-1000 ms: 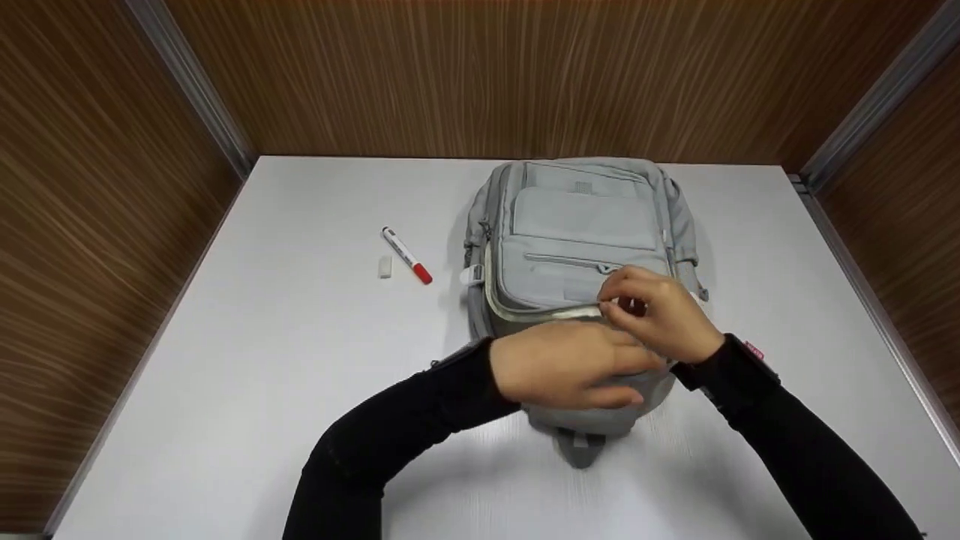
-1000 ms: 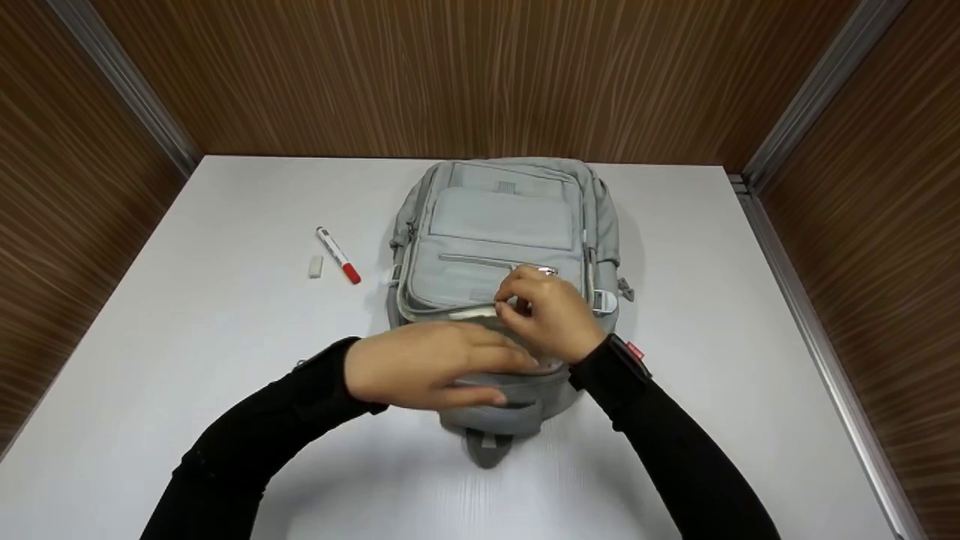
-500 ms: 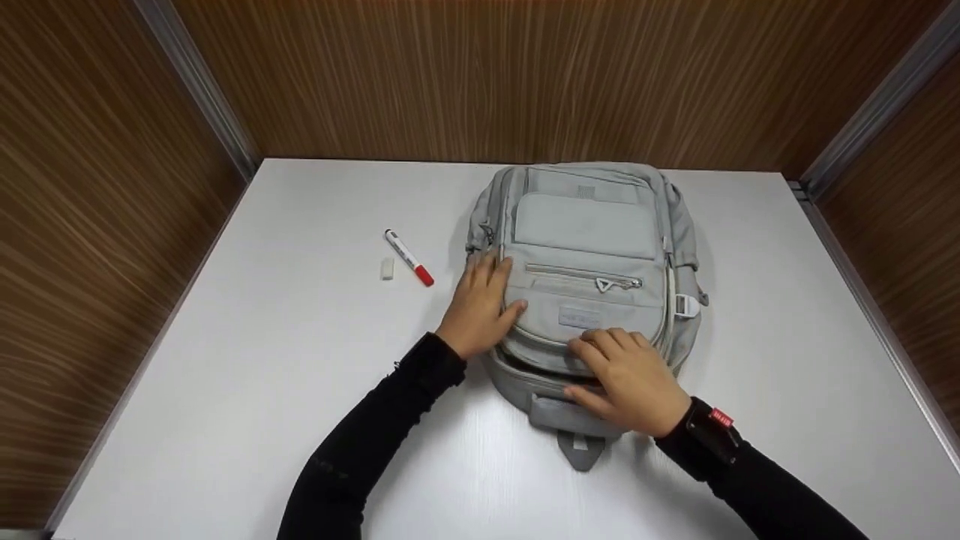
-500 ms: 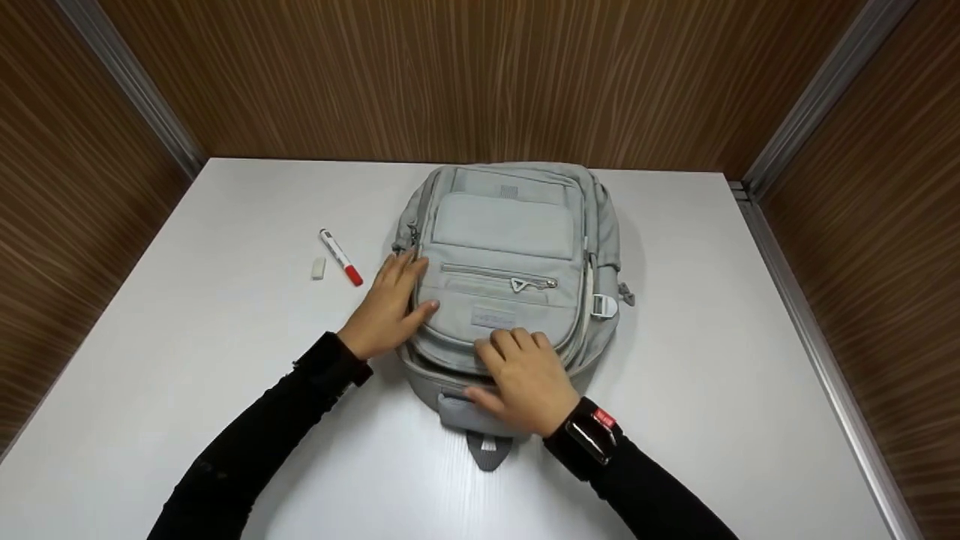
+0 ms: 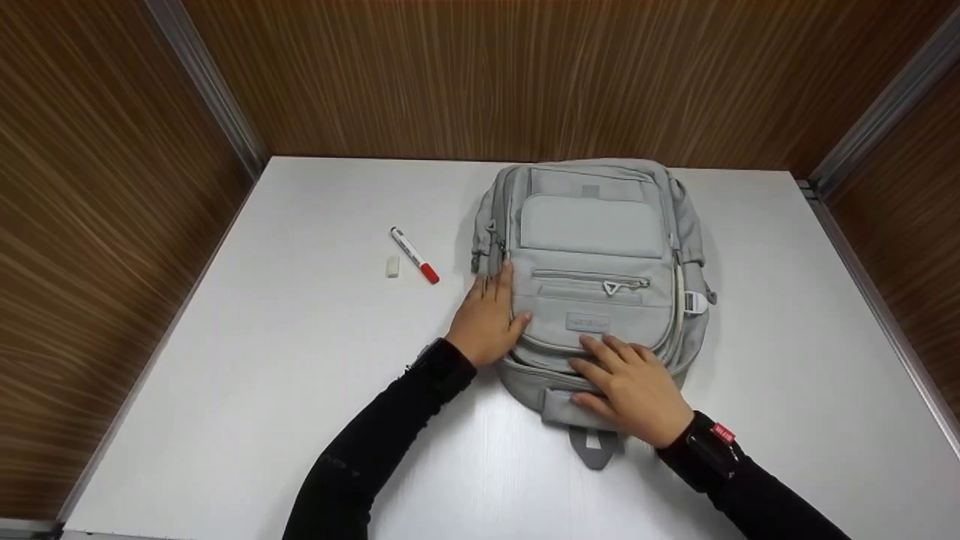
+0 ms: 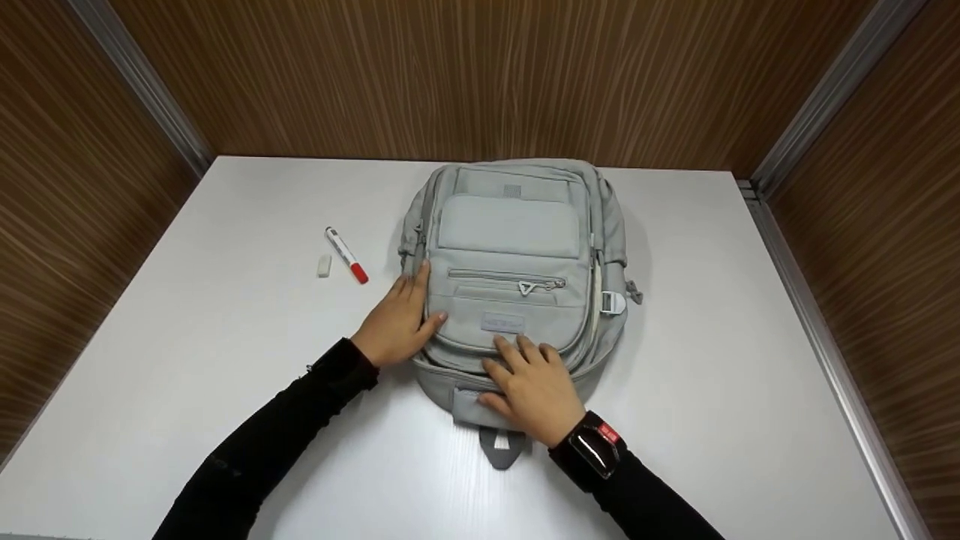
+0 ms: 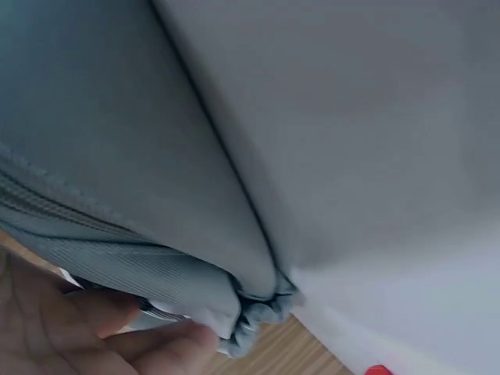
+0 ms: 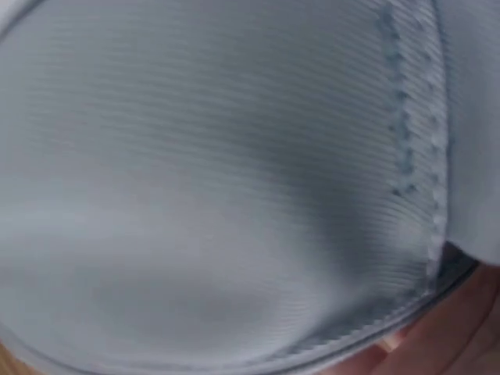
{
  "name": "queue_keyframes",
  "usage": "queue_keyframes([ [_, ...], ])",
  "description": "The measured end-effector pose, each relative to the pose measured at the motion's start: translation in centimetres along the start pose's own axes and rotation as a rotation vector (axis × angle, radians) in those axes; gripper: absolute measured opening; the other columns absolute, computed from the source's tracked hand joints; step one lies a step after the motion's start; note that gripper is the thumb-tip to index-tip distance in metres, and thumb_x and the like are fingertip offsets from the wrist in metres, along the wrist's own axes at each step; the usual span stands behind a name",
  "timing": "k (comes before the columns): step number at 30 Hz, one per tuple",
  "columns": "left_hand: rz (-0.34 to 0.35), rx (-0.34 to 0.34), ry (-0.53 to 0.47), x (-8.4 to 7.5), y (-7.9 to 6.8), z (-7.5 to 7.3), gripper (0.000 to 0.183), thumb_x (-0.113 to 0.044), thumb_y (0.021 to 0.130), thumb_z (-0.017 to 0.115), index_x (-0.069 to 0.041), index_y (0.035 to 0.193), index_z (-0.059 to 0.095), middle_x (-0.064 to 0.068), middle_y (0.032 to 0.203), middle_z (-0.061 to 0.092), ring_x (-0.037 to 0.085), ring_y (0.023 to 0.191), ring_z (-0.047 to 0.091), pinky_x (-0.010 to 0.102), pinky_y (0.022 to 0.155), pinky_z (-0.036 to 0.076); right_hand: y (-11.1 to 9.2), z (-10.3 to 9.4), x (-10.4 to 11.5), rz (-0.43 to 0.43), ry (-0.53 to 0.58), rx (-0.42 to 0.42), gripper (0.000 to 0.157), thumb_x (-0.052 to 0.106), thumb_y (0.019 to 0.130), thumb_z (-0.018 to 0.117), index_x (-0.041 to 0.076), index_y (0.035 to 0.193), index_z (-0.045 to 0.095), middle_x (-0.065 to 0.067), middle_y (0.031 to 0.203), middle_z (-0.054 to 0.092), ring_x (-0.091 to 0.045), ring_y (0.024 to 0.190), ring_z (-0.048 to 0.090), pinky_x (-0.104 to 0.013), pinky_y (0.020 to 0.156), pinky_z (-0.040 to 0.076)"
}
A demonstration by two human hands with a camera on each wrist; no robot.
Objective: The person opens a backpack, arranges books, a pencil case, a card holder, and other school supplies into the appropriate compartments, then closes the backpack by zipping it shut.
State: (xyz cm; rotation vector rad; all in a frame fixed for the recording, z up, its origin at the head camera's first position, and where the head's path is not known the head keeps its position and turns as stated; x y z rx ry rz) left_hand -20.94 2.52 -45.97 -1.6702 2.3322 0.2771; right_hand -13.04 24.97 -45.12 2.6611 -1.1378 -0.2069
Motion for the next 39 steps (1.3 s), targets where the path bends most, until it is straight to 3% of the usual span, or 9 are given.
queue_keyframes([
  [5,-0.021,-0.008,0.066,-1.3,-0.7,0.4,0.089,-0.056,0.099,0.037,0.001,0.155,-0.003,0.021,0.160,0.023,0.050,0.144,0.024,0.047,0.121,0.025,-0.9,0.0,-1.8,-0.024,0.027,-0.030,0.045,0.048,0.085,0.068,0.019,0.120,0.070,-0.009,0.137,0.060,-0.037,0.121,0.058,-0.054,0.094,0.048],
  [10,-0.028,-0.039,0.138,-3.0,-1.3,0.6,0.097,-0.063,0.096,0.040,0.005,0.154,0.002,0.024,0.152,0.038,0.052,0.138,0.034,0.046,0.114,0.037,-2.1,-0.3,-3.7,-0.021,0.055,-0.055,0.041,0.044,0.082,0.074,0.017,0.113,0.073,-0.009,0.135,0.062,-0.036,0.121,0.059,-0.054,0.096,0.047],
  [14,-0.013,-0.053,0.172,-4.3,-1.8,0.9,0.101,-0.066,0.093,0.042,0.007,0.154,0.006,0.023,0.149,0.043,0.052,0.134,0.041,0.045,0.108,0.044,-3.0,-0.7,-5.1,0.033,0.091,-0.030,0.036,0.037,0.083,0.074,0.016,0.112,0.074,-0.009,0.137,0.061,-0.038,0.124,0.057,-0.056,0.100,0.044],
  [20,0.029,-0.146,0.265,-6.5,-2.7,1.9,0.100,-0.068,0.091,0.044,0.007,0.152,0.020,0.020,0.137,0.058,0.046,0.122,0.054,0.042,0.101,0.049,-4.2,-1.8,-7.8,0.117,0.104,0.004,0.030,0.027,0.083,0.076,0.016,0.110,0.075,-0.010,0.138,0.060,-0.041,0.126,0.054,-0.057,0.103,0.040],
  [26,0.083,-0.152,0.330,-8.2,-3.4,2.3,0.095,-0.069,0.093,0.039,0.004,0.152,0.024,0.011,0.121,0.069,0.035,0.110,0.061,0.037,0.094,0.050,-5.1,-2.4,-10.2,0.221,0.100,0.032,0.030,0.023,0.081,0.077,0.016,0.110,0.075,-0.014,0.140,0.057,-0.047,0.126,0.051,-0.062,0.103,0.036],
  [29,0.137,-0.203,0.321,-7.7,-3.6,1.6,0.083,-0.063,0.095,0.042,-0.004,0.152,0.032,0.006,0.116,0.071,0.031,0.105,0.061,0.038,0.089,0.049,-5.2,-2.5,-10.5,0.284,0.136,0.071,0.033,0.021,0.084,0.075,0.015,0.115,0.073,-0.017,0.144,0.052,-0.051,0.131,0.044,-0.067,0.101,0.033],
  [33,0.164,-0.337,0.273,-5.4,-3.0,-0.6,0.059,-0.051,0.098,0.048,-0.016,0.146,0.047,0.007,0.122,0.066,0.028,0.108,0.057,0.040,0.091,0.047,-4.8,-3.0,-9.5,0.331,0.171,0.101,0.039,0.021,0.083,0.072,0.013,0.121,0.070,-0.020,0.145,0.050,-0.054,0.132,0.041,-0.074,0.100,0.028],
  [36,0.132,-0.397,0.217,-3.2,-1.5,-2.4,0.049,-0.036,0.097,0.054,-0.018,0.142,0.050,0.012,0.136,0.056,0.035,0.124,0.050,0.047,0.104,0.045,-4.1,-3.4,-7.7,0.304,0.173,0.074,0.045,0.027,0.081,0.073,0.009,0.122,0.067,-0.018,0.139,0.056,-0.050,0.128,0.047,-0.072,0.101,0.029],
  [39,0.101,-0.405,0.192,-1.2,0.6,-3.6,0.053,-0.021,0.093,0.059,-0.018,0.144,0.048,0.014,0.149,0.045,0.047,0.137,0.038,0.056,0.110,0.038,-3.1,-3.1,-5.5,0.229,0.176,0.028,0.056,0.038,0.080,0.076,0.006,0.124,0.061,-0.017,0.130,0.061,-0.041,0.122,0.054,-0.064,0.102,0.037],
])
Point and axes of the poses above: each hand's wrist, its own y-axis towards the middle knuckle, its own z-axis out of the palm, x = y × z, the point moved 3 cm from there along y, towards the middle knuckle
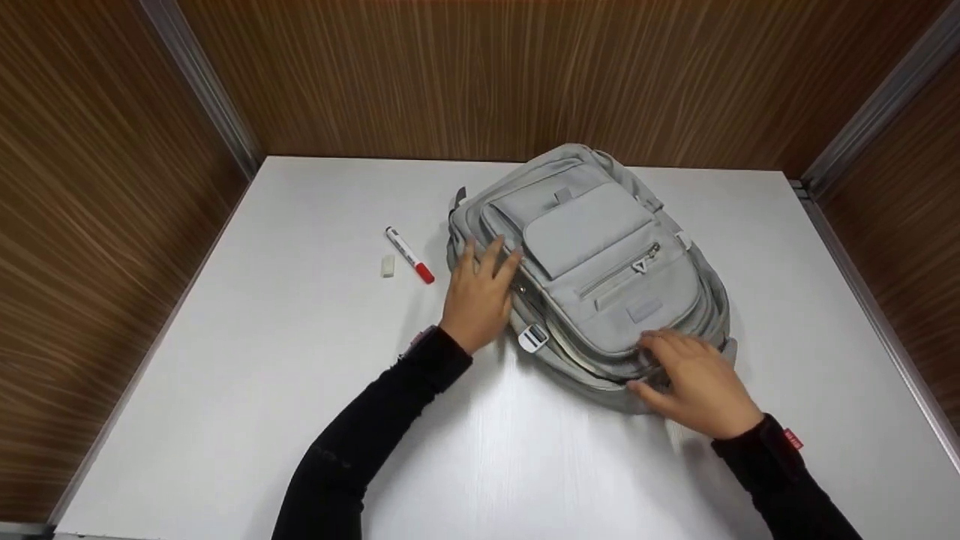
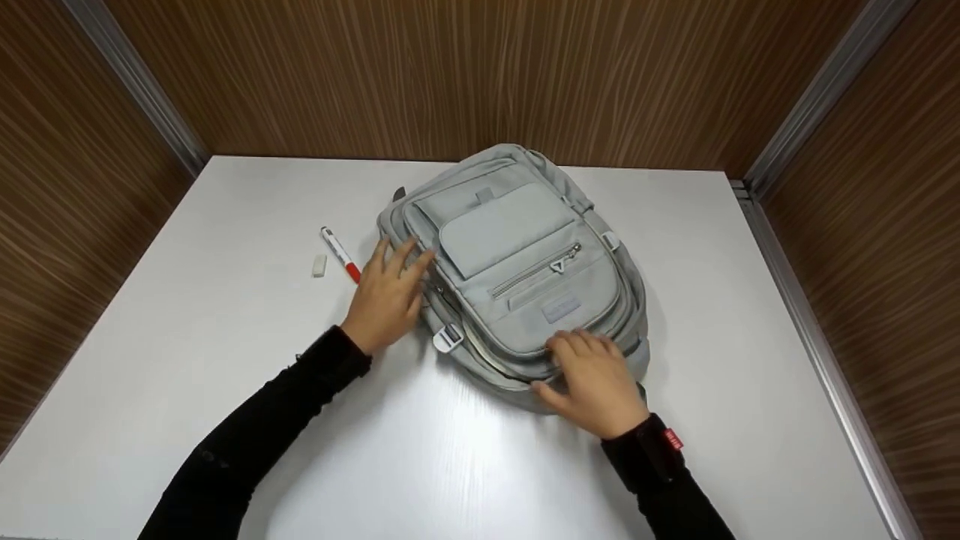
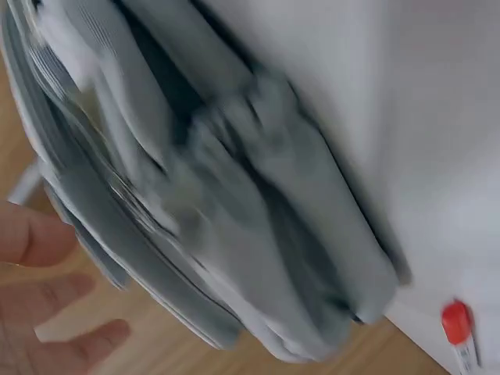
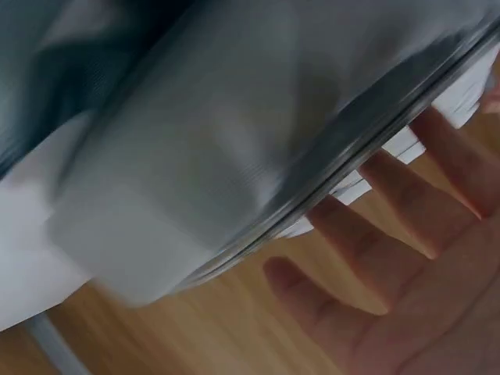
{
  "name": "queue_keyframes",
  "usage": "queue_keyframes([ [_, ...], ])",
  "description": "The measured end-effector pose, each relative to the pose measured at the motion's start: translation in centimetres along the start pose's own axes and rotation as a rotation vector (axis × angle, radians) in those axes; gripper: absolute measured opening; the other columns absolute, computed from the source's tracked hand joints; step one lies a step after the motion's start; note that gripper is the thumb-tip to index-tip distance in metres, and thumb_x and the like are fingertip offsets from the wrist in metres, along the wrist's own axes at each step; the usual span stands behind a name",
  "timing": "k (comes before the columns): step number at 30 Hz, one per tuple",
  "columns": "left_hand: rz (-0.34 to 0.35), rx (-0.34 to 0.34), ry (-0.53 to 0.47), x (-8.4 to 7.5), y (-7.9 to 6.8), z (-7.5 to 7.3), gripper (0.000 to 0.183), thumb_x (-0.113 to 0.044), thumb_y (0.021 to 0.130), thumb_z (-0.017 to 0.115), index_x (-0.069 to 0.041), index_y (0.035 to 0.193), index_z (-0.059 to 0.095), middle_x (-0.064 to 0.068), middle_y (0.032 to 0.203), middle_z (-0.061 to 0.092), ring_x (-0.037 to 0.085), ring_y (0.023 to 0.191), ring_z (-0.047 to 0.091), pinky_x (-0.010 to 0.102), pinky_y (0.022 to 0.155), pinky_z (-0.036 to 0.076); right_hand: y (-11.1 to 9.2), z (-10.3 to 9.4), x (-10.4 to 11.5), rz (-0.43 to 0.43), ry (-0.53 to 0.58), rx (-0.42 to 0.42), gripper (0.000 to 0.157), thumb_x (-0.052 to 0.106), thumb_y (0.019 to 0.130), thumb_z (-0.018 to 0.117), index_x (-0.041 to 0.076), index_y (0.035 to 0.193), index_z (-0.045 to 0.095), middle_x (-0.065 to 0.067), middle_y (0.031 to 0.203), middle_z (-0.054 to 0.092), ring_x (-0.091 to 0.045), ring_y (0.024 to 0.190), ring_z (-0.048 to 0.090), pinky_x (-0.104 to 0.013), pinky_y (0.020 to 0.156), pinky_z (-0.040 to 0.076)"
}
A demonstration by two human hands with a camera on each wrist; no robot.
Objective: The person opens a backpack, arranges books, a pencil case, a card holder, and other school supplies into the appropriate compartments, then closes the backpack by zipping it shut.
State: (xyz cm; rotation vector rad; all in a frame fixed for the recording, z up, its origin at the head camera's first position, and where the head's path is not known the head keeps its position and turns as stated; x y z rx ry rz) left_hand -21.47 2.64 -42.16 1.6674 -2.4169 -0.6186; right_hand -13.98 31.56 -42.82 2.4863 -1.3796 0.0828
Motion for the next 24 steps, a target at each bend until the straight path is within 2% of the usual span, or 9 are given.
queue_keyframes([
  [3,0.012,0.033,0.017,1.6,1.9,0.5,0.060,-0.007,0.091,0.058,-0.019,0.148,0.043,0.009,0.157,0.036,0.049,0.144,0.026,0.058,0.113,0.033,0.3,1.1,1.8,-0.047,0.000,-0.014,0.070,0.045,0.079,0.078,0.008,0.134,0.053,-0.017,0.131,0.059,-0.038,0.120,0.056,-0.060,0.099,0.043],
  [5,0.033,0.065,0.026,2.2,2.8,1.0,0.062,-0.001,0.091,0.055,-0.018,0.149,0.041,0.006,0.159,0.034,0.046,0.145,0.025,0.057,0.114,0.033,0.4,1.8,2.4,-0.053,-0.015,-0.010,0.076,0.045,0.079,0.077,0.010,0.141,0.048,-0.018,0.137,0.054,-0.039,0.121,0.055,-0.061,0.097,0.044],
  [9,0.064,0.156,0.021,2.5,3.8,2.0,0.062,0.004,0.093,0.049,-0.014,0.151,0.037,0.004,0.160,0.032,0.043,0.147,0.025,0.055,0.112,0.037,0.4,2.7,2.6,-0.032,-0.046,-0.011,0.074,0.039,0.083,0.075,0.012,0.146,0.045,-0.018,0.141,0.051,-0.041,0.121,0.056,-0.061,0.091,0.048],
  [12,0.061,0.185,0.014,2.4,3.8,2.4,0.062,0.005,0.092,0.047,-0.012,0.151,0.037,0.006,0.160,0.031,0.044,0.146,0.025,0.057,0.109,0.039,0.5,2.7,2.3,-0.030,-0.045,-0.022,0.069,0.034,0.084,0.075,0.012,0.144,0.048,-0.018,0.140,0.053,-0.041,0.119,0.058,-0.060,0.089,0.050],
  [17,0.056,0.129,0.024,1.8,3.1,2.6,0.057,0.004,0.092,0.049,-0.009,0.147,0.042,0.010,0.156,0.037,0.047,0.143,0.030,0.056,0.112,0.037,0.6,2.2,1.2,-0.023,-0.020,-0.016,0.067,0.029,0.082,0.078,0.014,0.142,0.051,-0.016,0.138,0.055,-0.042,0.117,0.059,-0.064,0.088,0.049],
  [20,0.057,0.097,0.020,1.4,2.6,2.6,0.058,0.006,0.090,0.050,-0.009,0.146,0.044,0.011,0.154,0.040,0.048,0.143,0.029,0.054,0.116,0.032,0.7,1.9,0.2,-0.012,-0.016,0.000,0.068,0.026,0.081,0.079,0.015,0.142,0.051,-0.017,0.137,0.055,-0.043,0.117,0.059,-0.066,0.088,0.047],
  [24,0.050,0.105,-0.004,1.1,1.9,2.5,0.061,0.003,0.088,0.057,-0.012,0.146,0.044,0.010,0.154,0.040,0.047,0.146,0.022,0.052,0.120,0.024,0.7,1.5,-1.6,0.013,-0.007,0.030,0.067,0.022,0.082,0.078,0.014,0.142,0.050,-0.018,0.140,0.054,-0.044,0.122,0.055,-0.068,0.095,0.042],
])
Point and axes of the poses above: each hand's wrist, its own y-axis towards the middle knuckle, its own z-axis out of the palm, x = y × z, the point moved 3 cm from there along y, towards the middle knuckle
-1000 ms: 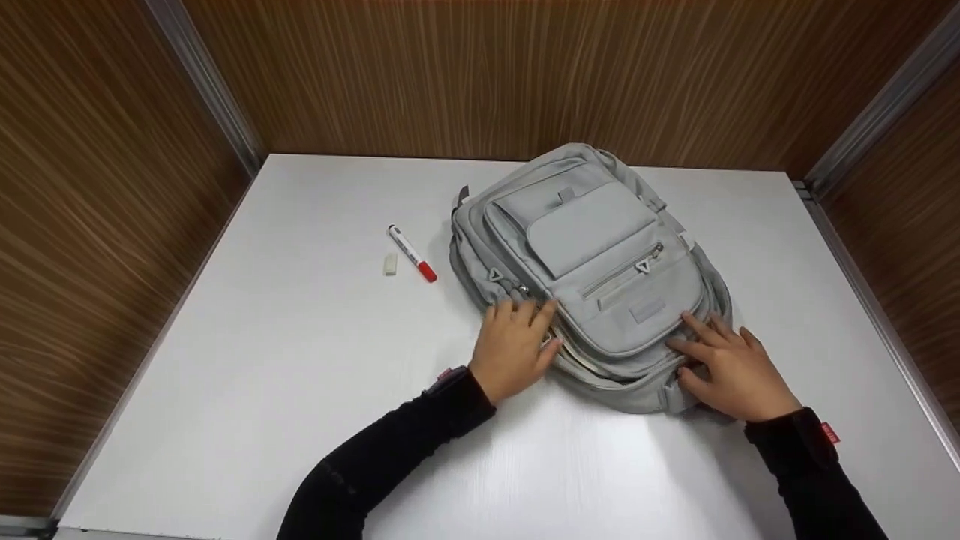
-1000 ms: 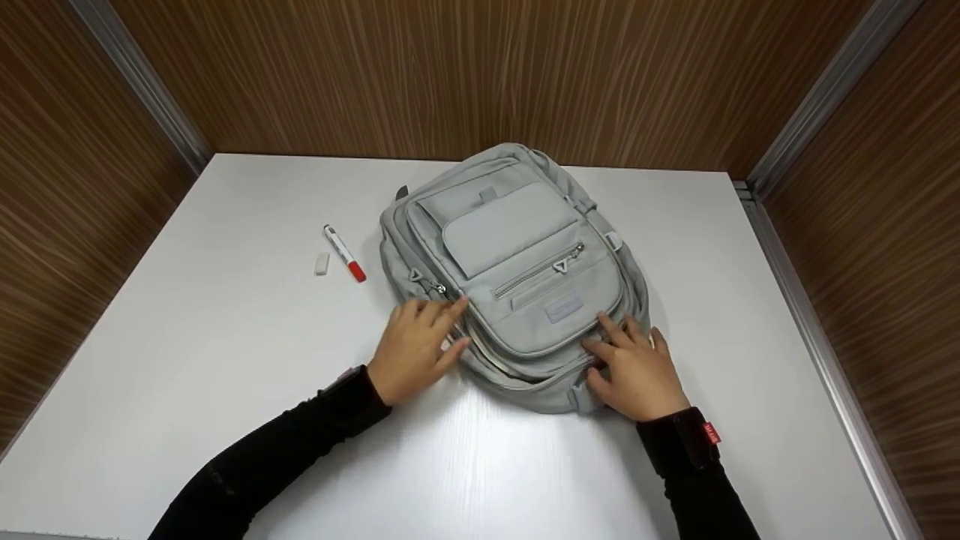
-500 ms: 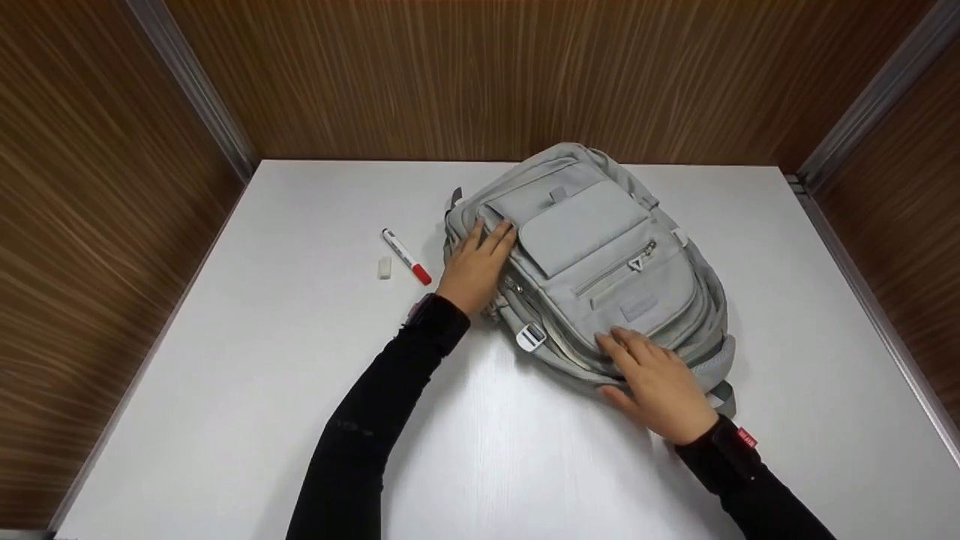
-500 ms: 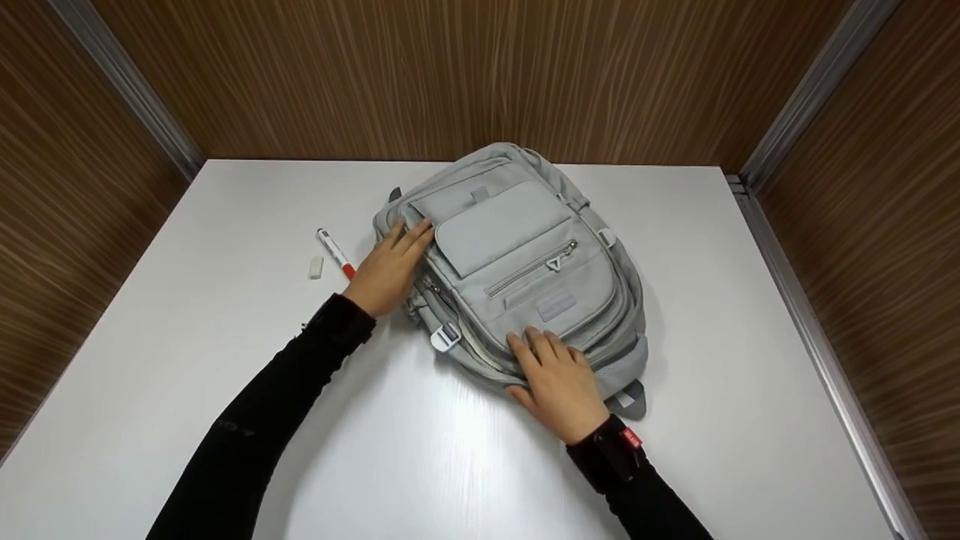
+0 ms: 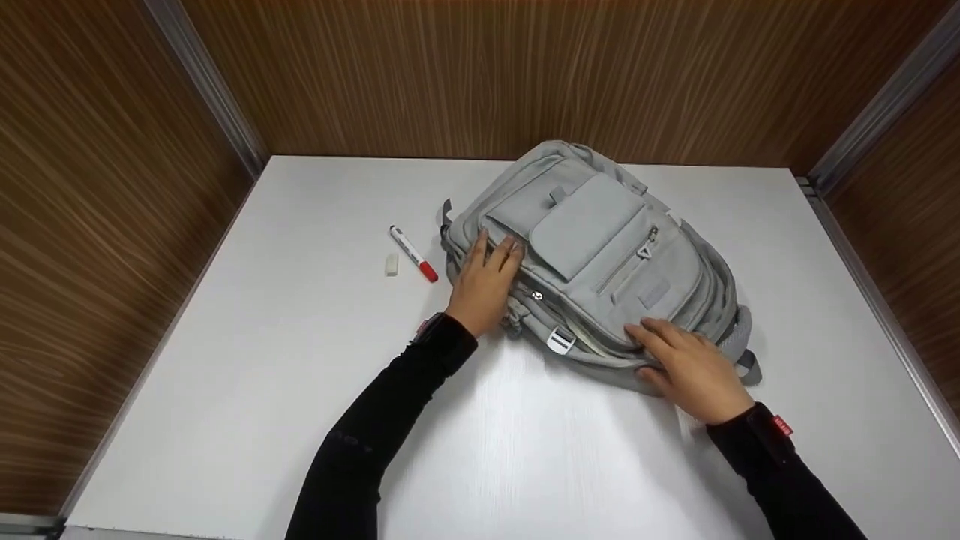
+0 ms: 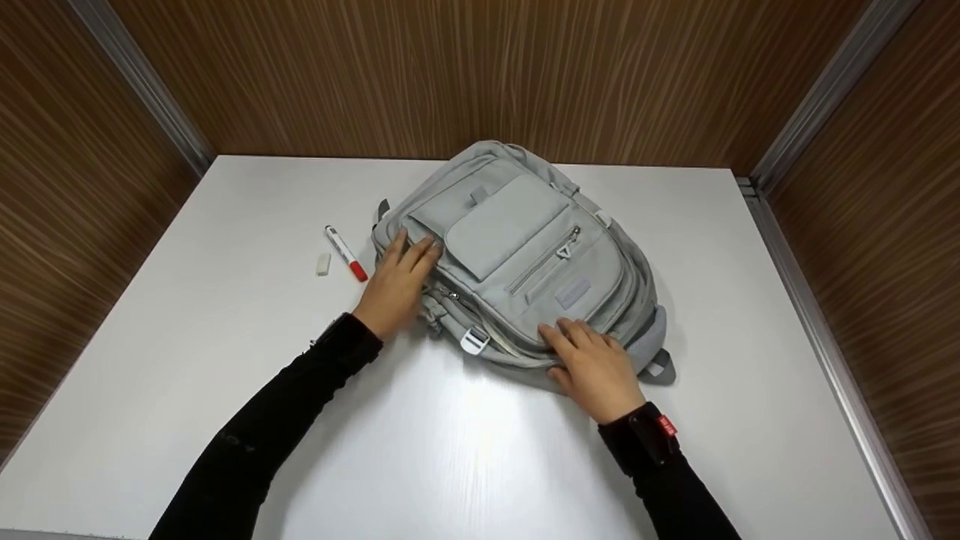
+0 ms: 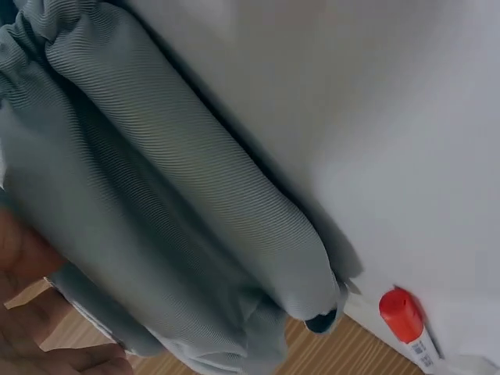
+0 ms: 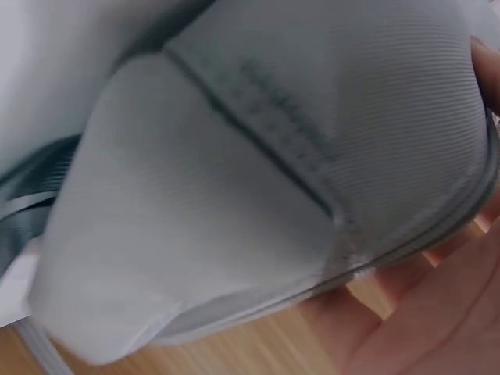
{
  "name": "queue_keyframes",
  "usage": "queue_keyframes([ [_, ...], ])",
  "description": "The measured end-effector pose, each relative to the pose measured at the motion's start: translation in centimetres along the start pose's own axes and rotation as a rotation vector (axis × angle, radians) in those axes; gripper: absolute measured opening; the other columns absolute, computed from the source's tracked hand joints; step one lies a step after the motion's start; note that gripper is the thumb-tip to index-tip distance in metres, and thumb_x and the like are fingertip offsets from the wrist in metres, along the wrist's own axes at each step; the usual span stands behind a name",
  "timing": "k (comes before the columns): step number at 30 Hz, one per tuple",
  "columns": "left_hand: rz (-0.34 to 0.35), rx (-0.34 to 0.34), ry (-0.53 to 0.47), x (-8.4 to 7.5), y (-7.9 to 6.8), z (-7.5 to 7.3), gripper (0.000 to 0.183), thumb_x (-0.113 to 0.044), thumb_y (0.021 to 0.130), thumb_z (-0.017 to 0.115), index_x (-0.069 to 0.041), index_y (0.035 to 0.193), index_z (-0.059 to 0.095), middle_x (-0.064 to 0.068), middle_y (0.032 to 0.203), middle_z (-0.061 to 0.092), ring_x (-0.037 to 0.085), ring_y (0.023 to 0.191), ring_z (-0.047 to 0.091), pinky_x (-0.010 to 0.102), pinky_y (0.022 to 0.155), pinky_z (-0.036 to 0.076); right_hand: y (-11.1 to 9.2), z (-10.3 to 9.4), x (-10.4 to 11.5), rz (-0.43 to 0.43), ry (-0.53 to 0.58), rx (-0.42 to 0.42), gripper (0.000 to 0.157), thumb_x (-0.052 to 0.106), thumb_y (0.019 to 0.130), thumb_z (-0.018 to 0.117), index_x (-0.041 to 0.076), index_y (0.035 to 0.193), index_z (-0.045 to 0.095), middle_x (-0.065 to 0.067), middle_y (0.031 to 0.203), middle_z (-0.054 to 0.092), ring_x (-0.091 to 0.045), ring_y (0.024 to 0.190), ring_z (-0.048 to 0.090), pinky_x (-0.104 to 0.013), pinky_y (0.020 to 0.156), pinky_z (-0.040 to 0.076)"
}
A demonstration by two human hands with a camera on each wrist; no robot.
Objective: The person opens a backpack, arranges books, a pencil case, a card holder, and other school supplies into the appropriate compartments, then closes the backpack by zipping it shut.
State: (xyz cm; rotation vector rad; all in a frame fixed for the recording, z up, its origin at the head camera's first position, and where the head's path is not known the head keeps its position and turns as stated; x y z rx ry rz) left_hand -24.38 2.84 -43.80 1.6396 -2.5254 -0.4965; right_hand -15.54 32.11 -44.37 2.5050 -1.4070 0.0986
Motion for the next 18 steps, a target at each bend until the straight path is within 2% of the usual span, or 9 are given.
queue_keyframes([
  [2,0.007,0.012,-0.007,-0.2,-0.3,-0.1,0.063,-0.002,0.087,0.061,-0.013,0.147,0.044,0.009,0.154,0.039,0.045,0.148,0.020,0.051,0.121,0.021,0.0,-0.3,-0.9,0.011,0.008,0.011,0.067,0.019,0.082,0.078,0.013,0.143,0.049,-0.019,0.141,0.053,-0.043,0.124,0.053,-0.067,0.099,0.039],
  [5,0.032,0.028,-0.015,-0.6,-0.6,-0.2,0.064,-0.019,0.088,0.068,-0.016,0.147,0.043,0.008,0.155,0.039,0.043,0.149,0.018,0.050,0.122,0.018,0.1,-0.8,-2.3,0.022,0.007,0.012,0.067,0.014,0.082,0.077,0.012,0.143,0.049,-0.020,0.142,0.052,-0.043,0.125,0.052,-0.065,0.105,0.035],
  [8,0.063,0.028,-0.015,-1.1,-1.0,-0.2,0.065,-0.024,0.088,0.069,-0.018,0.147,0.043,0.007,0.155,0.039,0.040,0.149,0.020,0.051,0.122,0.018,0.2,-1.0,-3.6,0.030,-0.005,-0.014,0.066,0.010,0.080,0.077,0.011,0.141,0.051,-0.021,0.141,0.053,-0.044,0.124,0.052,-0.063,0.107,0.031],
  [13,0.100,0.024,-0.010,-1.5,-1.6,-0.2,0.064,-0.010,0.088,0.065,-0.019,0.147,0.043,0.005,0.155,0.040,0.036,0.149,0.023,0.054,0.121,0.019,0.6,-0.9,-5.1,0.060,-0.026,-0.047,0.063,0.007,0.079,0.077,0.010,0.138,0.053,-0.022,0.140,0.053,-0.043,0.124,0.052,-0.064,0.108,0.029],
  [18,0.110,0.024,-0.012,-1.4,-1.7,0.2,0.065,-0.011,0.088,0.064,-0.020,0.149,0.041,0.004,0.155,0.039,0.033,0.149,0.026,0.058,0.118,0.021,1.3,-1.1,-4.8,0.123,-0.009,0.011,0.059,0.005,0.079,0.070,0.003,0.136,0.053,-0.027,0.139,0.052,-0.046,0.126,0.049,-0.070,0.109,0.020],
])
Point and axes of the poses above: each hand's wrist, its own y-axis towards the middle knuckle, its own z-axis out of the palm, x = y × z, the point moved 3 cm from there along y, towards the middle knuckle
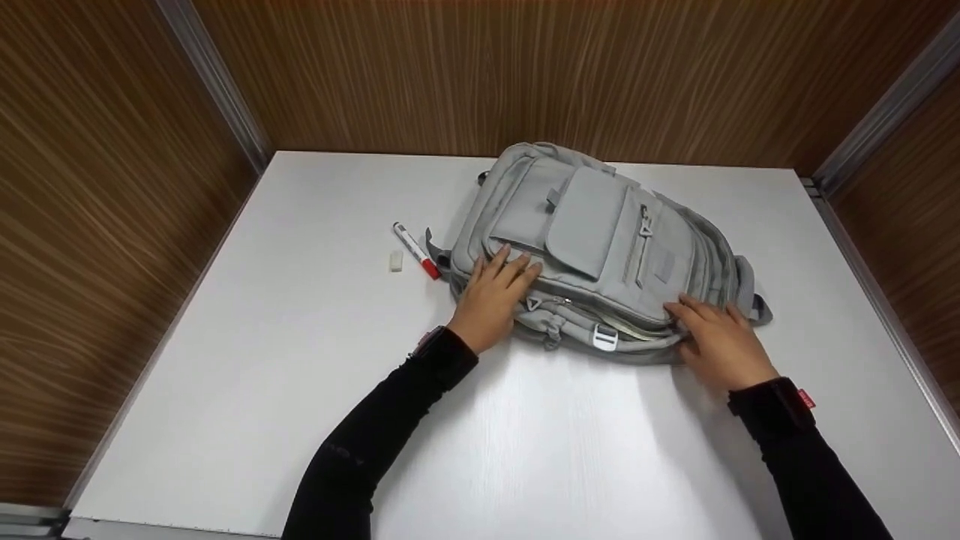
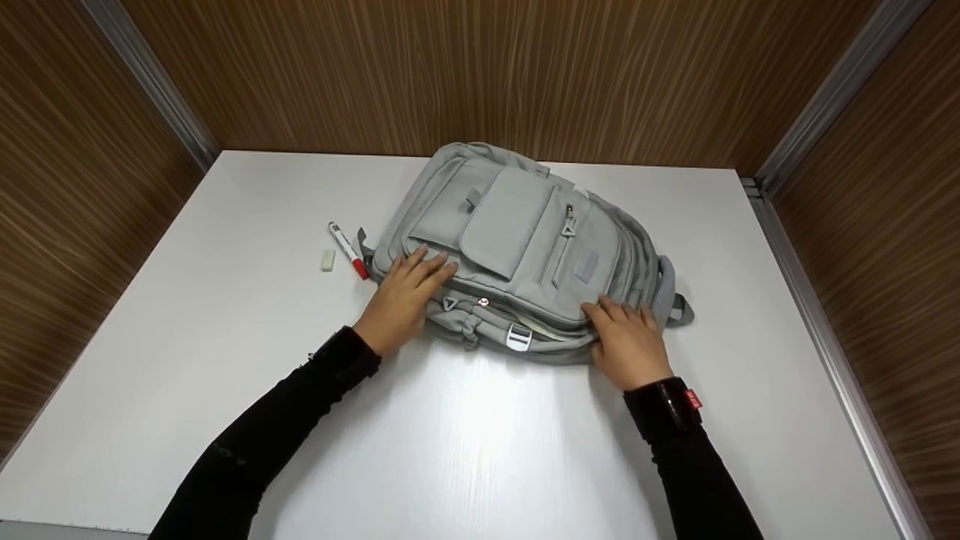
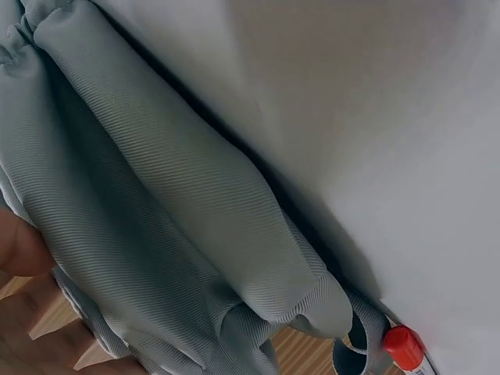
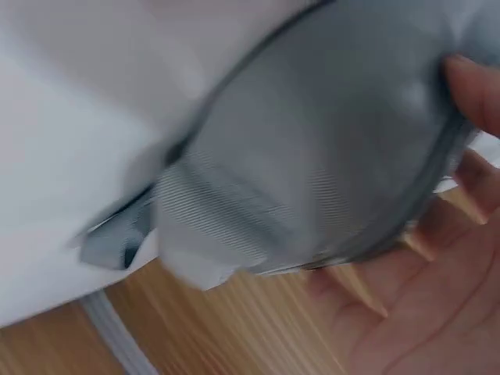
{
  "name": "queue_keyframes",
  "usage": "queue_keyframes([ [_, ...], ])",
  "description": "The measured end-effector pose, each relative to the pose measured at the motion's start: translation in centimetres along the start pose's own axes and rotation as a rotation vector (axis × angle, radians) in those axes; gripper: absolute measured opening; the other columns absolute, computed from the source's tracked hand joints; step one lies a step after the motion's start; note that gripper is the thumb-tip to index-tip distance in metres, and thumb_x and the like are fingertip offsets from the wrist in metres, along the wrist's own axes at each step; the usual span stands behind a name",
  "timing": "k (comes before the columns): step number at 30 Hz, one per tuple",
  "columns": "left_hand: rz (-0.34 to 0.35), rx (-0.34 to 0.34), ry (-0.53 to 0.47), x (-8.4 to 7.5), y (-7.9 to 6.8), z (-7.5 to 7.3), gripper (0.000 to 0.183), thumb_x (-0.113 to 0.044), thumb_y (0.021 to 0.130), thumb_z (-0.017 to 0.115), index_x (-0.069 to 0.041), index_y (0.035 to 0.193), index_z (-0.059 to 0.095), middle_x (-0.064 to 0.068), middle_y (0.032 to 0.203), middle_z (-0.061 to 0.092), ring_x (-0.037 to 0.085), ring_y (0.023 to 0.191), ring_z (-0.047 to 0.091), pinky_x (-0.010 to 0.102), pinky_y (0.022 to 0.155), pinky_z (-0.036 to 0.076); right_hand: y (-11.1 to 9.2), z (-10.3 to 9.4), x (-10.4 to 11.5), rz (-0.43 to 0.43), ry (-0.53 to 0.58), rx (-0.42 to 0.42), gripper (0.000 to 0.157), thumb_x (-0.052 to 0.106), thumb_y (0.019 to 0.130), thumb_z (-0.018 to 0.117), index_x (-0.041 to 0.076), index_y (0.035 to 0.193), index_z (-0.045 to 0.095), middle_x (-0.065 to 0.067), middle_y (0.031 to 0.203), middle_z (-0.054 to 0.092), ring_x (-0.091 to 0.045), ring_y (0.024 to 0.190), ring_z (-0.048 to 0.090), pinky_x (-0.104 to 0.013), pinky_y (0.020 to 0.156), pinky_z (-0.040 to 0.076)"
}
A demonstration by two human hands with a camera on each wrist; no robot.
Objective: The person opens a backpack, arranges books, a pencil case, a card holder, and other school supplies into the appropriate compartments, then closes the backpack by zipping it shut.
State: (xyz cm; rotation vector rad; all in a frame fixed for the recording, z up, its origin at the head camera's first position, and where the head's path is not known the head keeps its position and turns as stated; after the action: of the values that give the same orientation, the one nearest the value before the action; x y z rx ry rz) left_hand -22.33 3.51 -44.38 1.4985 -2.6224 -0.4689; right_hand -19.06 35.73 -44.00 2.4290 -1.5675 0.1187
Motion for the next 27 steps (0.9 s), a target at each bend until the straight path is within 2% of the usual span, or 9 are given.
queue_keyframes([
  [3,-0.006,0.007,0.000,0.1,0.0,0.1,0.066,-0.012,0.089,0.064,-0.021,0.150,0.040,0.004,0.156,0.038,0.032,0.149,0.026,0.058,0.117,0.024,0.6,-0.6,1.7,0.000,0.002,-0.021,0.053,0.007,0.077,0.065,-0.001,0.128,0.058,-0.026,0.130,0.058,-0.047,0.122,0.051,-0.073,0.108,0.018],
  [6,-0.010,0.016,0.005,0.1,0.1,0.2,0.068,-0.009,0.088,0.063,-0.021,0.150,0.038,0.003,0.156,0.037,0.031,0.149,0.025,0.057,0.117,0.026,1.4,-1.1,4.3,-0.060,0.012,-0.170,0.033,0.008,0.079,0.065,0.000,0.112,0.067,-0.021,0.112,0.068,-0.043,0.110,0.058,-0.068,0.104,0.029],
  [9,-0.013,0.020,0.006,0.0,0.0,0.1,0.069,-0.009,0.088,0.063,-0.021,0.151,0.038,0.003,0.157,0.037,0.031,0.149,0.025,0.057,0.117,0.027,2.3,-1.1,7.1,-0.165,0.039,-0.331,0.013,0.007,0.082,0.068,0.002,0.094,0.070,-0.015,0.093,0.071,-0.037,0.091,0.063,-0.055,0.088,0.046],
  [12,-0.015,0.017,0.003,-0.1,-0.1,-0.2,0.069,-0.011,0.087,0.064,-0.021,0.150,0.038,0.003,0.157,0.037,0.031,0.149,0.025,0.057,0.117,0.026,3.3,-0.6,9.7,-0.253,0.061,-0.396,0.003,0.007,0.081,0.070,0.005,0.084,0.070,-0.008,0.082,0.069,-0.029,0.077,0.063,-0.043,0.069,0.051],
  [15,-0.016,0.012,-0.004,-0.1,-0.2,-0.3,0.068,-0.010,0.087,0.063,-0.021,0.150,0.039,0.003,0.156,0.038,0.030,0.149,0.025,0.056,0.117,0.026,4.4,0.3,11.8,-0.290,0.078,-0.384,0.003,0.009,0.082,0.072,0.007,0.083,0.070,-0.004,0.078,0.068,-0.024,0.071,0.064,-0.038,0.061,0.052],
  [18,-0.022,0.013,-0.004,0.0,-0.2,-0.3,0.068,-0.010,0.087,0.063,-0.021,0.150,0.039,0.003,0.156,0.037,0.030,0.149,0.024,0.056,0.117,0.027,5.8,1.2,13.2,-0.278,0.101,-0.343,0.005,0.011,0.083,0.074,0.007,0.084,0.071,-0.005,0.079,0.069,-0.024,0.071,0.066,-0.038,0.062,0.054],
  [23,-0.034,0.017,0.005,-0.1,-0.3,-0.2,0.069,-0.013,0.087,0.064,-0.021,0.150,0.038,0.002,0.158,0.036,0.030,0.150,0.024,0.055,0.117,0.028,7.7,2.3,14.6,-0.191,0.122,-0.268,0.011,0.016,0.087,0.071,0.006,0.082,0.071,-0.007,0.078,0.070,-0.026,0.068,0.068,-0.041,0.062,0.055],
  [27,-0.037,0.012,0.006,-0.1,-0.3,0.0,0.068,-0.014,0.088,0.064,-0.022,0.150,0.039,0.001,0.158,0.035,0.029,0.150,0.023,0.055,0.116,0.029,8.8,3.0,15.2,-0.108,0.049,-0.220,0.018,0.022,0.086,0.071,0.006,0.078,0.069,-0.008,0.076,0.068,-0.028,0.064,0.066,-0.043,0.057,0.053],
])
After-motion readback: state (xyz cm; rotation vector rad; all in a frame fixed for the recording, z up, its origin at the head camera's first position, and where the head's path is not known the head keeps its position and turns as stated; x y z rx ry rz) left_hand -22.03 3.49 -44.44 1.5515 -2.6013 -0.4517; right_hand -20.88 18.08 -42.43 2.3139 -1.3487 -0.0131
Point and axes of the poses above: each hand's wrist, its own y-axis towards the middle knuckle, its own z-axis out of the palm, x = y × z, the point moved 3 cm from there along y, towards the middle knuckle
